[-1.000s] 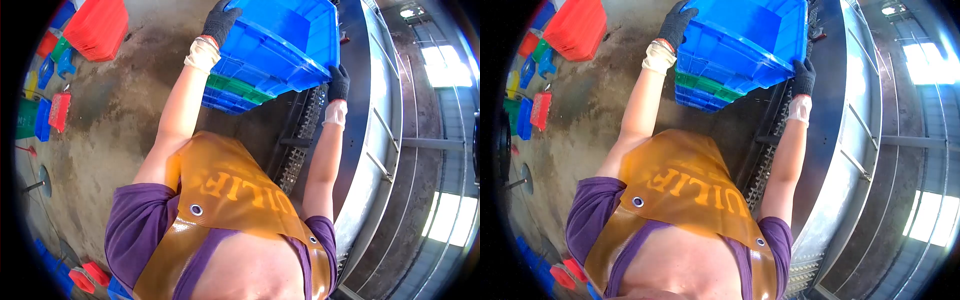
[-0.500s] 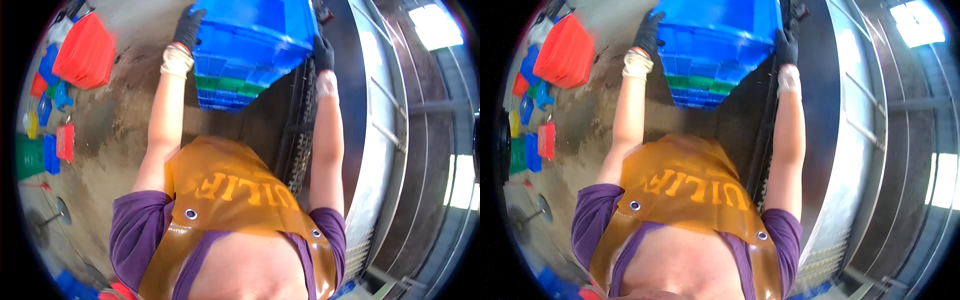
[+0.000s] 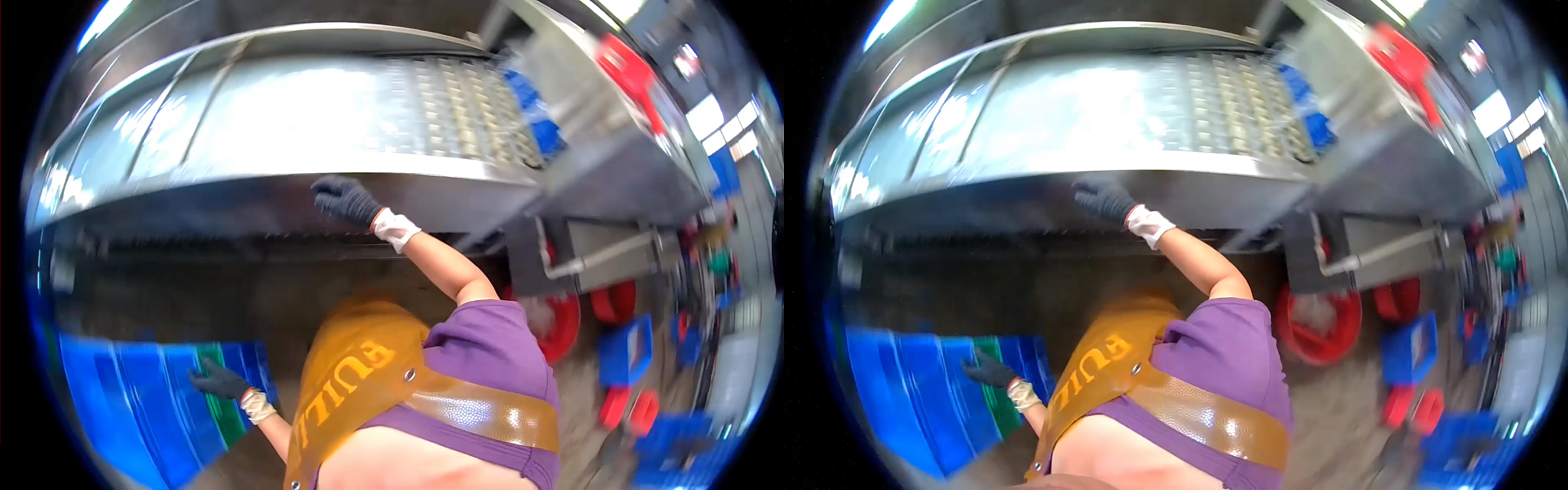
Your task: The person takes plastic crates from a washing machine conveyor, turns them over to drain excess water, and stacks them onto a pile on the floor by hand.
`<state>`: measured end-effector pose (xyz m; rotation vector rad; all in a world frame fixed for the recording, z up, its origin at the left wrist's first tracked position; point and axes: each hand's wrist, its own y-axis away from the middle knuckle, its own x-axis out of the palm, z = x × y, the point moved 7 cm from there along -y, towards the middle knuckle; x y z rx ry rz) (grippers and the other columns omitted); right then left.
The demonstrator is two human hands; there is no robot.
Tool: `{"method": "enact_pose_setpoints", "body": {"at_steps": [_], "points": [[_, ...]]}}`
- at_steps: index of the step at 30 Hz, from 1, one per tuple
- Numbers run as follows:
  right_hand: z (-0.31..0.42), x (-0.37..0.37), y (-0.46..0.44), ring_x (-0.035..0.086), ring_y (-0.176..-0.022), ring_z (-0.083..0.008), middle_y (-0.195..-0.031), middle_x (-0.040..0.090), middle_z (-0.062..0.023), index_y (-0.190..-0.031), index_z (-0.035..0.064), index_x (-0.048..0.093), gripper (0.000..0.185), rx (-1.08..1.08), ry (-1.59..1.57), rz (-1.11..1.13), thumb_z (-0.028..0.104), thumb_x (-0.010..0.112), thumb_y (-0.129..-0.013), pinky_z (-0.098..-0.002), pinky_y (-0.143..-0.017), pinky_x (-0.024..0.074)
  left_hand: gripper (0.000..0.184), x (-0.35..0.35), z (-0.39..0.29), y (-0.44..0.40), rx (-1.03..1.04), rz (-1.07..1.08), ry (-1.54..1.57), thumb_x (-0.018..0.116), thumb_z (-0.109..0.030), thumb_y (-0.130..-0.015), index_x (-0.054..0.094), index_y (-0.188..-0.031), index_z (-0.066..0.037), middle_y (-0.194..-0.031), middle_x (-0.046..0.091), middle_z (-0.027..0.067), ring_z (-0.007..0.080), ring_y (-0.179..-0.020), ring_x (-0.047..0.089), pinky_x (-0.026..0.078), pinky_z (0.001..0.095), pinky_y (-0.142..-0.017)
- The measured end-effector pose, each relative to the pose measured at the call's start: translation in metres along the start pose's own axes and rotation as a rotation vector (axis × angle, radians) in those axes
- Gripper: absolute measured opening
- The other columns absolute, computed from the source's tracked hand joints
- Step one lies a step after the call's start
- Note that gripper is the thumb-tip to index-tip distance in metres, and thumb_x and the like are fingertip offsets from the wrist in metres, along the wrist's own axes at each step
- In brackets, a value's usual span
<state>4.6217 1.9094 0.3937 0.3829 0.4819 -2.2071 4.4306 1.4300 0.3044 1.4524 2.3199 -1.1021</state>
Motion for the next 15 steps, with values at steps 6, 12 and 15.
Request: {"method": "enact_pose_setpoints", "body": {"at_steps": [6,12,15], "points": [[-0.063,-0.249,0.082,0.060,-0.087,-0.0283,-0.094,0.062,-0.0189,-0.106,0.0032,0.055,0.036,0.191,0.277,-0.856,0.024,0.062,-0.077,-0.0351,-0.076,0.0464,0.025,0.099,-0.317,0.088,0.832,0.833,0.801,0.059,0.001,-0.072,0.059,-0.098,-0.001,-0.105,0.057,0.0151,0.0283,-0.097,0.055,0.045,0.0357,-0.083],[-0.152,-0.409,0.141,0.037,-0.121,-0.0347,-0.131,0.036,-0.0265,-0.129,-0.0056,0.031,0.084,0.639,0.523,-1.029,0.043,0.065,-0.069,-0.0357,-0.102,0.0297,0.038,0.211,-0.452,0.184,0.986,1.159,0.813,0.065,-0.010,-0.069,0.054,-0.104,-0.004,-0.104,0.056,0.0147,0.0293,-0.097,0.054,0.043,0.0389,-0.086],[-0.166,-0.474,0.154,0.041,-0.115,-0.0346,-0.123,0.045,-0.0219,-0.121,0.0006,0.041,0.077,0.573,0.760,-1.250,0.045,0.067,-0.064,-0.0389,-0.099,0.0321,0.063,0.207,-0.485,0.225,1.515,1.024,0.180,0.073,-0.039,-0.058,0.052,-0.111,-0.013,-0.100,0.057,0.0092,0.0270,-0.094,0.053,0.037,0.0406,-0.086]]}}
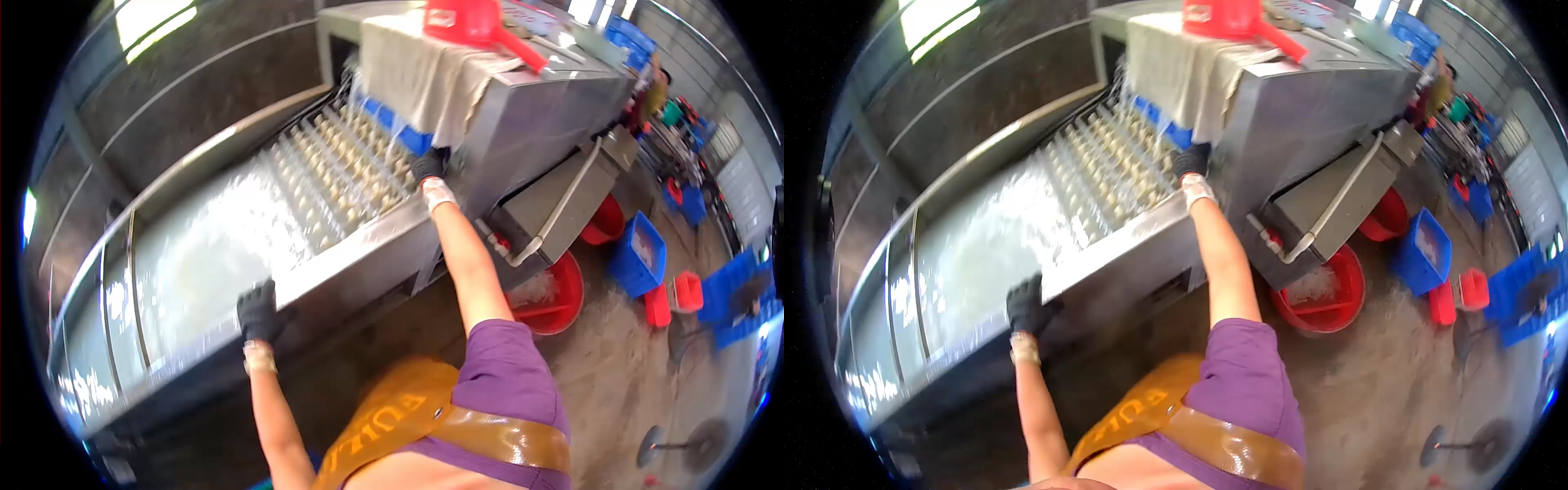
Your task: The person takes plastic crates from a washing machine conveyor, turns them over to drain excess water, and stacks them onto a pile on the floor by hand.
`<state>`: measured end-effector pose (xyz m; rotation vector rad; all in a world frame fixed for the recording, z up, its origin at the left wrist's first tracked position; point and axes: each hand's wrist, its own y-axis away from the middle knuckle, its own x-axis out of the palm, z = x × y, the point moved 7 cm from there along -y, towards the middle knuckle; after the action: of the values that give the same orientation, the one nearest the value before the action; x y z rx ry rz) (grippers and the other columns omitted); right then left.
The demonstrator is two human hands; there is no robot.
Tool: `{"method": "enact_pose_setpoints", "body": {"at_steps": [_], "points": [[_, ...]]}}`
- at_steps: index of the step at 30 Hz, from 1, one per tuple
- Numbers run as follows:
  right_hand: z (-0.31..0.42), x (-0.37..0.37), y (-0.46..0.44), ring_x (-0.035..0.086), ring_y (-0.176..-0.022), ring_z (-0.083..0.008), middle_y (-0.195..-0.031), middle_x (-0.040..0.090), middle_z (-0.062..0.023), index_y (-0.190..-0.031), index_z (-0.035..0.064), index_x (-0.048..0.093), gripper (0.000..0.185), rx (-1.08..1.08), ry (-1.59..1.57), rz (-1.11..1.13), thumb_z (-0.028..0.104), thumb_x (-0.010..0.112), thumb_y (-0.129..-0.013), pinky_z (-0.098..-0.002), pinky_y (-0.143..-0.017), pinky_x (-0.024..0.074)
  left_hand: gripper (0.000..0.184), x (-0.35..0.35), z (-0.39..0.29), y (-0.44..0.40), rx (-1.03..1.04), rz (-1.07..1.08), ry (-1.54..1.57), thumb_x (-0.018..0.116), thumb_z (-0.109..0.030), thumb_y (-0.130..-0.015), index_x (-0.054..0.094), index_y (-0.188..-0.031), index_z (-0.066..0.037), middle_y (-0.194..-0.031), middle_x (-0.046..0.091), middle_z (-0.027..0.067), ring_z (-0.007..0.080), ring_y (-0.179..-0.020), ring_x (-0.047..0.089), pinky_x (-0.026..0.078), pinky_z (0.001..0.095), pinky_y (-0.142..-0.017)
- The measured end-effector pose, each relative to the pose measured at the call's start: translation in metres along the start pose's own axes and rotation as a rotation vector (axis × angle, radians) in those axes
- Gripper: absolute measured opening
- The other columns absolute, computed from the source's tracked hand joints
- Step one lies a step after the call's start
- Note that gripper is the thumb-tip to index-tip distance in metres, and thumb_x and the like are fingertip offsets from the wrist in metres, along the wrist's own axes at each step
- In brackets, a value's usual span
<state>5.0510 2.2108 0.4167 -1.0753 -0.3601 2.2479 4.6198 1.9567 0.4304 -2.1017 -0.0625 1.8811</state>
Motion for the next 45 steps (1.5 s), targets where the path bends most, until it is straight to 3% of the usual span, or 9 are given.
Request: {"method": "enact_pose_setpoints", "body": {"at_steps": [6,8,11,15,18,20,22,32,45], "points": [[0.027,0.017,-0.044,0.050,-0.108,-0.0287,-0.113,0.058,-0.0130,-0.109,0.0137,0.058,0.066,0.094,0.266,-0.349,0.063,0.052,-0.066,-0.0406,-0.096,0.0340,0.066,0.009,-0.001,-0.011,-0.061,0.006,0.046,0.078,-0.037,-0.050,0.054,-0.105,-0.009,-0.090,0.058,0.0096,0.0295,-0.087,0.054,0.041,0.0407,-0.078],[0.025,0.040,-0.046,0.048,-0.111,-0.0324,-0.114,0.057,-0.0159,-0.106,0.0073,0.060,0.070,0.284,0.268,-0.179,0.063,0.055,-0.065,-0.0410,-0.099,0.0307,0.068,0.006,-0.004,-0.014,-0.051,0.024,0.059,0.079,-0.038,-0.048,0.054,-0.103,-0.008,-0.090,0.058,0.0107,0.0301,-0.086,0.054,0.042,0.0414,-0.077],[0.037,0.043,-0.045,0.047,-0.109,-0.0384,-0.109,0.057,-0.0224,-0.103,0.0006,0.059,0.068,0.033,-0.008,-0.430,0.058,0.059,-0.067,-0.0462,-0.098,0.0300,0.069,0.011,-0.007,-0.012,-0.089,0.067,0.034,0.079,-0.038,-0.048,0.053,-0.104,-0.007,-0.091,0.058,0.0110,0.0303,-0.087,0.054,0.042,0.0416,-0.077],[0.108,0.043,-0.023,0.050,-0.102,-0.0343,-0.106,0.054,-0.0206,-0.107,-0.0013,0.053,0.060,-0.193,-0.132,-0.144,0.051,0.053,-0.078,-0.0434,-0.089,0.0391,0.074,0.014,-0.010,-0.018,-0.095,0.077,0.007,0.079,-0.037,-0.047,0.050,-0.108,-0.007,-0.094,0.056,0.0123,0.0317,-0.089,0.053,0.041,0.0423,-0.079],[0.159,0.053,0.017,0.046,-0.110,-0.0303,-0.121,0.045,-0.0187,-0.122,0.0022,0.042,0.059,-0.369,-0.278,-0.429,0.045,0.050,-0.083,-0.0417,-0.088,0.0424,0.077,0.012,-0.010,-0.013,-0.082,0.026,-0.022,0.079,-0.039,-0.047,0.050,-0.109,-0.005,-0.094,0.056,0.0133,0.0319,-0.088,0.054,0.042,0.0424,-0.078],[0.166,0.087,0.017,0.033,-0.122,-0.0286,-0.134,0.030,-0.0129,-0.133,0.0230,0.025,0.059,-0.231,-1.183,0.211,0.030,0.055,-0.083,-0.0496,-0.095,0.0354,0.077,0.019,-0.006,-0.012,-0.086,0.034,-0.027,0.079,-0.039,-0.047,0.050,-0.109,-0.005,-0.093,0.056,0.0131,0.0317,-0.087,0.054,0.042,0.0423,-0.078],[0.167,0.089,0.029,0.030,-0.125,-0.0278,-0.138,0.026,-0.0109,-0.136,0.0294,0.020,0.064,-0.074,-1.493,0.560,0.025,0.056,-0.083,-0.0516,-0.098,0.0331,0.077,0.016,-0.002,-0.010,-0.126,0.095,-0.017,0.079,-0.041,-0.047,0.050,-0.108,-0.005,-0.091,0.057,0.0125,0.0308,-0.085,0.054,0.042,0.0420,-0.076],[0.011,0.100,-0.017,0.037,-0.121,-0.0263,-0.132,0.036,-0.0102,-0.130,0.0238,0.032,0.051,0.265,-0.308,0.439,0.027,0.053,-0.083,-0.0445,-0.097,0.0336,0.078,0.013,-0.003,-0.010,-0.124,0.053,-0.028,0.080,-0.042,-0.045,0.050,-0.108,-0.005,-0.090,0.057,0.0127,0.0307,-0.086,0.054,0.041,0.0426,-0.076],[-0.017,0.122,0.008,0.046,-0.116,-0.0242,-0.125,0.050,-0.0093,-0.122,0.0165,0.048,0.040,0.590,-0.309,0.410,0.028,0.050,-0.084,-0.0353,-0.097,0.0342,0.073,0.018,0.006,-0.009,-0.082,0.045,-0.048,0.078,-0.044,-0.050,0.051,-0.107,-0.008,-0.090,0.059,0.0124,0.0303,-0.083,0.056,0.043,0.0421,-0.072]]}}
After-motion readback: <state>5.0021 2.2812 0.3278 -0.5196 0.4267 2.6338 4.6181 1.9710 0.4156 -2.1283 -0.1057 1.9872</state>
